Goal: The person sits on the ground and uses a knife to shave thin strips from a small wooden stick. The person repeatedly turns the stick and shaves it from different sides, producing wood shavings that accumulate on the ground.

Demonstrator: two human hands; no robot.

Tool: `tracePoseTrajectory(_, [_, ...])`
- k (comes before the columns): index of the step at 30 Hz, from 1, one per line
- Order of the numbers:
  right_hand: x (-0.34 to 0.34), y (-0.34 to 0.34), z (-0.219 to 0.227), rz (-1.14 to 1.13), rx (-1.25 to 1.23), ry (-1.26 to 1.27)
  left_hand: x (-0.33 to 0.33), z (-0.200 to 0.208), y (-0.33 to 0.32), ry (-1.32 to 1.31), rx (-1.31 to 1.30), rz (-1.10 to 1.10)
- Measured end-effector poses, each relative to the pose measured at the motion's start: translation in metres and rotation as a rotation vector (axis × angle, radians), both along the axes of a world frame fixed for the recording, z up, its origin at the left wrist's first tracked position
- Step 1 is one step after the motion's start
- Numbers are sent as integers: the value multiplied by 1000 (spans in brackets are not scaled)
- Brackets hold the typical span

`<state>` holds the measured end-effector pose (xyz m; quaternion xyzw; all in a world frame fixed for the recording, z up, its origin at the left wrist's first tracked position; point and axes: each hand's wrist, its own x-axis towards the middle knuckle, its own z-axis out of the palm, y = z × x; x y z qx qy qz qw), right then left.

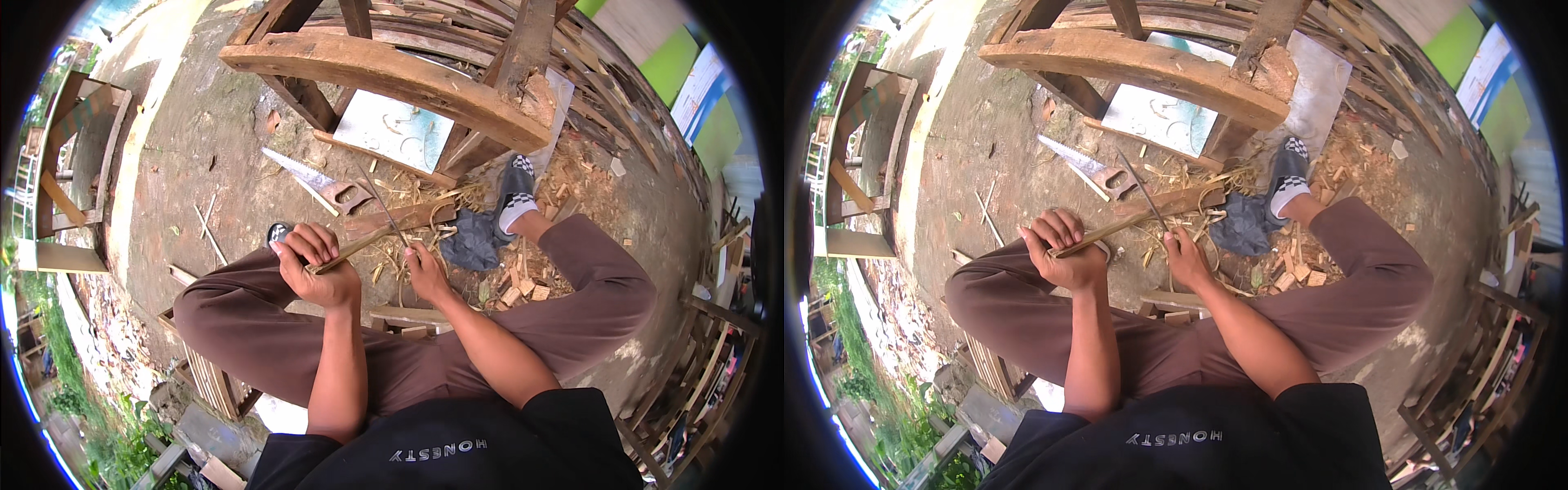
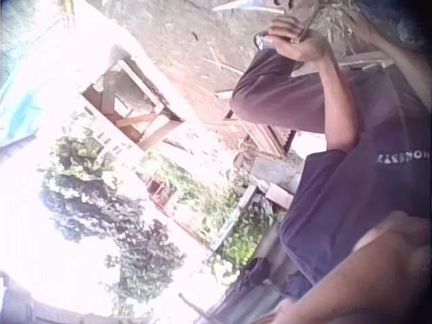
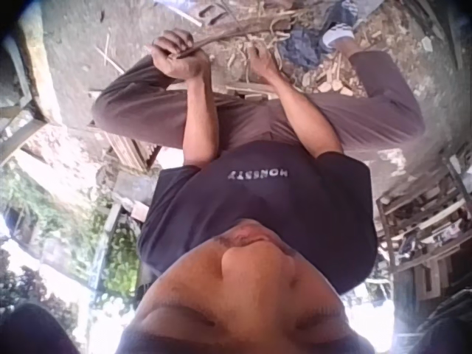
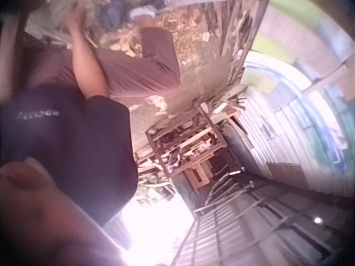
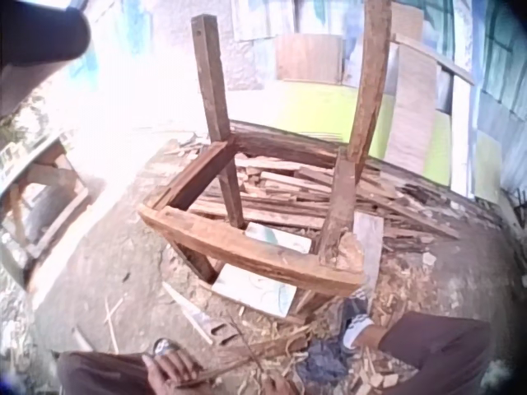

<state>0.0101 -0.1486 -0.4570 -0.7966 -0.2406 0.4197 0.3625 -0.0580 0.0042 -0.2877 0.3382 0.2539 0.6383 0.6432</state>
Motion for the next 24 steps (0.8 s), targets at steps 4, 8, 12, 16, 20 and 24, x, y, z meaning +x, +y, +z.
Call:
tracePoseTrajectory(4, [5, 6, 17, -5, -99, 147, -6, -1, 4, 23, -17, -63])
tracePoseTrajectory(8, [2, 11, 26, 92, 150, 134, -9, 0, 3, -48, -48, -222])
tracePoseTrajectory(12, [0, 7, 30, 60, 214, 91, -9, -2, 8, -76, -103, -170])
tracePoseTrajectory(16, [-3, 5, 23, -15, 292, 149, -8, -3, 6, -83, -125, -133])
tracePoseTrajectory(20, [-14, 12, 53, 19, 463, 166, -5, 0, -1, -49, -146, -59])
tracePoseTrajectory(24, [-14, 12, 60, 31, 506, 118, -8, -2, -2, -1, -83, -98])
